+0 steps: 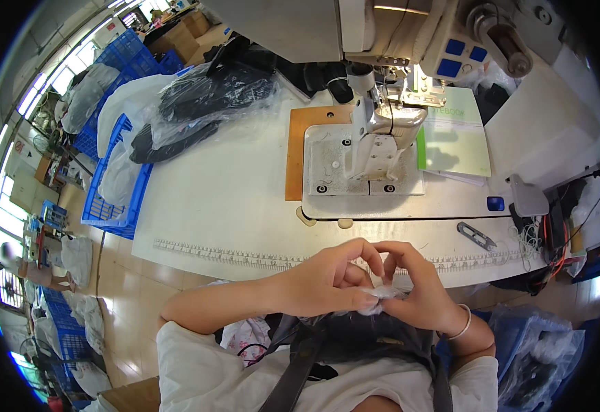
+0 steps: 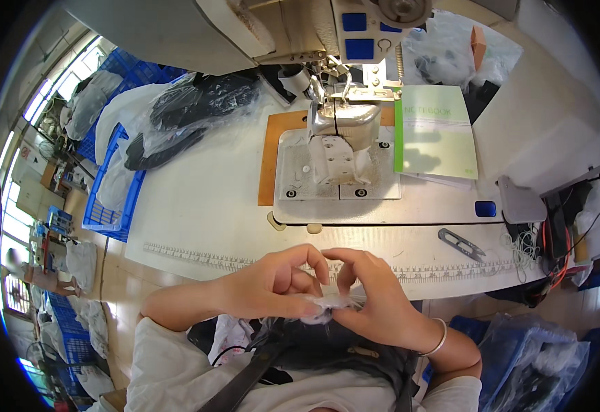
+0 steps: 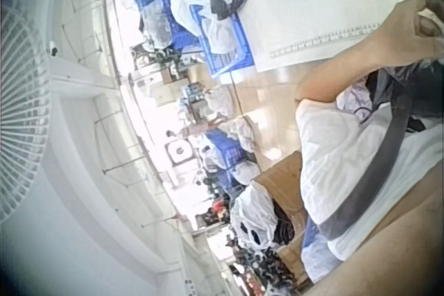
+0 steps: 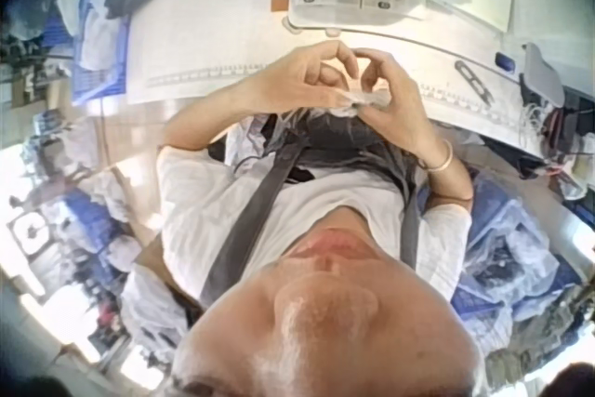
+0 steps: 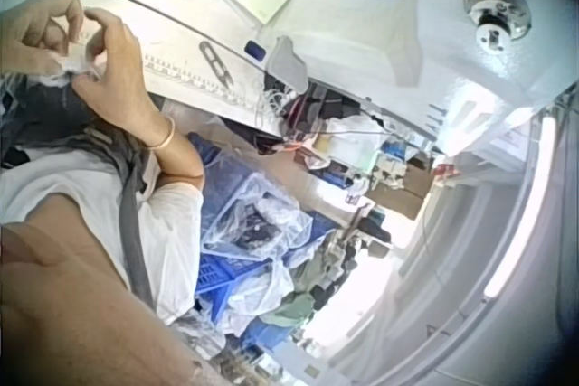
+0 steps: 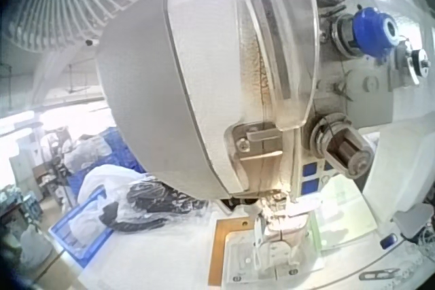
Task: Placing black shoe upper components into plastic bags and organizing them for storage or shipment.
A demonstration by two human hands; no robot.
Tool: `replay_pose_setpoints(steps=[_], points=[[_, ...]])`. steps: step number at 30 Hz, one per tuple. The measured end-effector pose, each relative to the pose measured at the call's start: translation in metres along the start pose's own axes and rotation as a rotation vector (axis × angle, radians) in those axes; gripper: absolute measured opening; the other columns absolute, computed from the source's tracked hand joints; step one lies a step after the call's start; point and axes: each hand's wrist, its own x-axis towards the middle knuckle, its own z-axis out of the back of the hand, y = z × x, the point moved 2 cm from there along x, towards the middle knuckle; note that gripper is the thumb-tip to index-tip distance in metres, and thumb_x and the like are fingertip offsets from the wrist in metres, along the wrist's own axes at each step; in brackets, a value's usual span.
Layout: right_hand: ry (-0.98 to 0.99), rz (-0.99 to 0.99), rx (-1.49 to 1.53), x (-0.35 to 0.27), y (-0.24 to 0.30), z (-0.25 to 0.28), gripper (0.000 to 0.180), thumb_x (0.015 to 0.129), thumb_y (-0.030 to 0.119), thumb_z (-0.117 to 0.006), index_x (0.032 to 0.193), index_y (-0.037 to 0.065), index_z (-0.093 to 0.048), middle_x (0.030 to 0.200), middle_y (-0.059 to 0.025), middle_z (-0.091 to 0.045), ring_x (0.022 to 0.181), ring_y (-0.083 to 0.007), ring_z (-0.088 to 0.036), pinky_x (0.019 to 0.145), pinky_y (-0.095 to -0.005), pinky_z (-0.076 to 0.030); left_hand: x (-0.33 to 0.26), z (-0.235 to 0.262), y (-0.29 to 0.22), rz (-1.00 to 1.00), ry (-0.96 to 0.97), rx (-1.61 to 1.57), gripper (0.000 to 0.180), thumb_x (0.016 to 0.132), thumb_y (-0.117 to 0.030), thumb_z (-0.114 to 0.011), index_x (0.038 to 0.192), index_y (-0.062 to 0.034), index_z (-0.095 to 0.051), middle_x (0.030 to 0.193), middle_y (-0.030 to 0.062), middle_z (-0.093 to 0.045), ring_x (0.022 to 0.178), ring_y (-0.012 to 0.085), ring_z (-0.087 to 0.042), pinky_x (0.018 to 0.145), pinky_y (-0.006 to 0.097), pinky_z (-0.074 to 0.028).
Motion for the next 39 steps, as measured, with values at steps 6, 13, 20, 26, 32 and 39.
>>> replay_pose_setpoints(steps=[6, 13, 20, 26, 32, 39], points=[[-0.332, 0.582, -0.565, -0.007, 0.006, -0.002, 0.058, 0.053, 0.009, -0.072, 0.109, 0.009, -0.057, 0.084, -0.003, -0.052, 0.068, -0.0198, -0.052, 0.064, -0.0314, -0.038, 0.007, 0.014, 0.007, 0.083, 0.012, -0.391, 0.033, 0.089, -0.013, -0.051, 0.119, -0.0033, -0.041, 0.089, 0.002, -0.06, 0.072, 0.0033, -0.05, 0.059, 0.016, -0.036], [-0.209, 0.653, -0.615, -0.001, 0.024, 0.004, 0.038, 0.062, 0.014, -0.071, 0.099, 0.01, -0.064, 0.079, 0.0029, -0.053, 0.061, -0.0121, -0.048, 0.057, -0.0264, -0.034, 0.002, 0.026, -0.007, -0.009, 0.101, 0.189, 0.033, 0.09, -0.007, -0.05, 0.122, -0.0017, -0.048, 0.099, 0.0028, -0.06, 0.072, 0.0052, -0.052, 0.061, 0.022, -0.043], [0.036, 0.565, -0.213, 0.009, 0.042, 0.027, 0.024, 0.064, 0.01, -0.072, 0.086, 0.009, -0.063, 0.073, -0.0008, -0.058, 0.06, -0.0177, -0.055, 0.05, -0.0278, -0.039, -0.011, 0.02, -0.03, -0.192, 0.097, 0.763, 0.023, 0.083, -0.017, -0.065, 0.102, -0.0057, -0.061, 0.081, 0.003, -0.059, 0.065, 0.0108, -0.056, 0.059, 0.024, -0.045], [-0.008, 0.511, -0.441, -0.009, 0.026, 0.034, 0.02, 0.063, 0.006, -0.07, 0.082, 0.006, -0.062, 0.067, -0.0033, -0.055, 0.056, -0.0203, -0.054, 0.048, -0.0299, -0.042, -0.017, 0.03, -0.026, -0.478, -0.086, 1.513, 0.028, 0.079, -0.034, -0.064, 0.073, -0.0082, -0.053, 0.068, 0.0031, -0.052, 0.062, 0.0238, -0.055, 0.05, 0.033, -0.043], [-0.034, 0.407, -0.454, -0.03, 0.02, 0.031, 0.017, 0.064, 0.006, -0.064, 0.08, 0.005, -0.061, 0.066, -0.0052, -0.053, 0.055, -0.0209, -0.054, 0.048, -0.0294, -0.043, -0.026, 0.048, -0.003, 0.188, -0.043, 0.754, 0.027, 0.091, -0.029, -0.053, 0.077, -0.0061, -0.057, 0.059, -0.0014, -0.051, 0.057, 0.0094, -0.052, 0.047, 0.027, -0.039], [0.236, 0.824, -0.566, 0.014, 0.078, 0.01, 0.014, 0.068, 0.009, -0.062, 0.08, 0.004, -0.057, 0.08, -0.0065, -0.052, 0.066, -0.0182, -0.056, 0.048, -0.0281, -0.044, -0.026, -0.001, -0.021, 0.088, -0.031, 0.183, 0.024, 0.093, -0.02, -0.05, 0.096, -0.0001, -0.063, 0.061, -0.004, -0.052, 0.052, 0.0019, -0.041, 0.048, 0.018, -0.031]])
